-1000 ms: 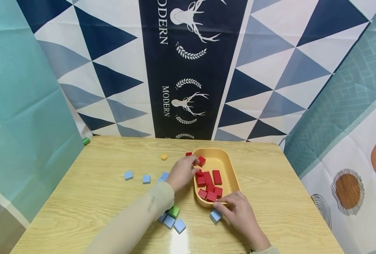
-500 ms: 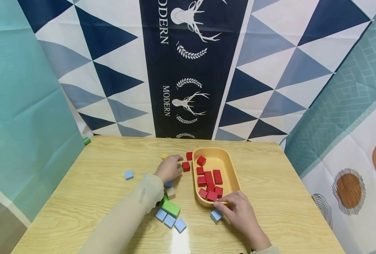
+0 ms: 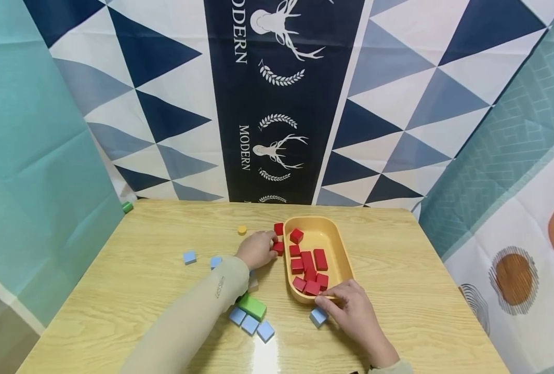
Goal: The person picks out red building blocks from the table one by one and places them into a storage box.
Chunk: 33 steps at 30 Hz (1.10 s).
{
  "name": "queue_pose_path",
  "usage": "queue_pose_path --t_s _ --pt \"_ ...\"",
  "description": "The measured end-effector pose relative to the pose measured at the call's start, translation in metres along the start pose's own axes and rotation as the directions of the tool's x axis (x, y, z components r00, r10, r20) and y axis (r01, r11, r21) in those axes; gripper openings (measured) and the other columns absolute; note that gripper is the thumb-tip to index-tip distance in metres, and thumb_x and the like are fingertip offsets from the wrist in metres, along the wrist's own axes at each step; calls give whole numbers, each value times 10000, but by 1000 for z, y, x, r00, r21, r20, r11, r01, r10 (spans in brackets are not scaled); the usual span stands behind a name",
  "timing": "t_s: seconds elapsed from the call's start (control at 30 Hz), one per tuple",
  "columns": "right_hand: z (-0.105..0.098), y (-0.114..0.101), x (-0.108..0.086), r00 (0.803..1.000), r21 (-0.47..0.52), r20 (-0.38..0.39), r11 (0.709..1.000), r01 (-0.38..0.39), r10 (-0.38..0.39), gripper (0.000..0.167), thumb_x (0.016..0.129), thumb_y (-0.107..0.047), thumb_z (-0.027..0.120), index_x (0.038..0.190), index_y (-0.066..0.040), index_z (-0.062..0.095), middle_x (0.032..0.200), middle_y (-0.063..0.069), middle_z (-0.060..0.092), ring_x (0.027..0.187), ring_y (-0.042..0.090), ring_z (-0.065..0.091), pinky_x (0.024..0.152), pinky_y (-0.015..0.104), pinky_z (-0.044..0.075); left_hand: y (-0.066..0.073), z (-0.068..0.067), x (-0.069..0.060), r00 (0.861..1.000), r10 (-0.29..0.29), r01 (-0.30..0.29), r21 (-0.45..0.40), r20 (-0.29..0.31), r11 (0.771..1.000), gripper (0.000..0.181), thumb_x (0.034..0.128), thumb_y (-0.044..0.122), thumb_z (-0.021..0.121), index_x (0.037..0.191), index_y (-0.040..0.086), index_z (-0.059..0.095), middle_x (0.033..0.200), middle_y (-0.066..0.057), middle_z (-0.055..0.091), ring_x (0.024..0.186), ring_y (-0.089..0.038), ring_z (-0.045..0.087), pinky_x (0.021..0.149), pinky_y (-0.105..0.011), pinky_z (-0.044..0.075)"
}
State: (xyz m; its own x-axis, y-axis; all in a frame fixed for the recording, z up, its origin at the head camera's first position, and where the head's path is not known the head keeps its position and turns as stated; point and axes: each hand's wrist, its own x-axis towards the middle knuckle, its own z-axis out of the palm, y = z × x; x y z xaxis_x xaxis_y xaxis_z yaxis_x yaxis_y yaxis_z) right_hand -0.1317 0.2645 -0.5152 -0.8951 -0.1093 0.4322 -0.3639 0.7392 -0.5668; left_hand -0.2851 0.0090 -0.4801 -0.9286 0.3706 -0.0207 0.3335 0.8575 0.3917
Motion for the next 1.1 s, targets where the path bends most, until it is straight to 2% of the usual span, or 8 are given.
queue_pose_path --t_s 0.13,0.23,0.33,0.5,0.6,0.67,0.87,1.1 --pt "0 0 0 1000 4 -5 1000 7 -7 130 828 -264 929 858 -332 822 836 -262 716 865 0 534 745 251 470 1 0 0 999 31 -31 25 19 999 294 926 296 856 1083 116 685 953 -35 690 850 -193 610 842 -366 587" --pt "2 0 -1 1000 12 -4 1000 7 -7 130 830 -263 927 860 -335 823 836 -266 717 865 -5 533 745 247 469 1 3 -2 997 41 -43 31 60 999 325 912 293 871 1076 118 652 949 -22 686 872 -183 624 859 -369 590" --pt "5 0 -2 1000 19 2 1000 14 -14 119 835 -264 924 865 -327 827 841 -258 725 866 -1 540 747 249 474 -3 2 -7 996 50 -54 56 71 997 312 909 282 868 1038 127 630 901 -9 663 836 -171 612 783 -354 577" --pt "4 0 0 1000 1 15 1000 2 -2 113 830 -271 928 869 -318 832 842 -246 724 877 -1 538 756 256 481 -1 -23 -18 997 45 -41 76 -56 996 265 907 251 853 956 136 619 816 -4 636 734 -168 577 639 -327 516" --pt "1 2 1 1000 -16 16 1000 -21 21 128 818 -263 937 866 -317 831 837 -249 714 881 -8 529 761 257 479 13 -41 -19 993 30 -27 31 -115 999 265 932 285 838 1006 143 628 856 -8 659 760 -185 599 676 -344 527" --pt "0 3 2 1000 -21 15 1000 -23 24 128 817 -260 938 867 -312 832 834 -248 713 883 -8 530 765 258 480 26 -45 -17 993 29 -29 5 -113 1000 280 952 331 824 1057 158 630 902 6 674 798 -178 612 724 -345 539" --pt "1 3 1 1000 3 24 1000 -20 20 104 837 -273 924 868 -316 835 839 -249 714 881 0 534 758 256 482 60 -28 -6 999 46 -46 5 -21 999 305 951 391 820 1049 188 614 879 35 652 786 -144 605 734 -280 536" --pt "-1 -1 2 1000 -3 14 1000 -27 27 117 827 -264 929 857 -320 830 839 -260 711 874 -6 521 748 251 476 78 -11 10 1000 -8 8 41 2 999 334 953 437 805 1036 166 630 802 36 627 715 -118 601 689 -272 538"
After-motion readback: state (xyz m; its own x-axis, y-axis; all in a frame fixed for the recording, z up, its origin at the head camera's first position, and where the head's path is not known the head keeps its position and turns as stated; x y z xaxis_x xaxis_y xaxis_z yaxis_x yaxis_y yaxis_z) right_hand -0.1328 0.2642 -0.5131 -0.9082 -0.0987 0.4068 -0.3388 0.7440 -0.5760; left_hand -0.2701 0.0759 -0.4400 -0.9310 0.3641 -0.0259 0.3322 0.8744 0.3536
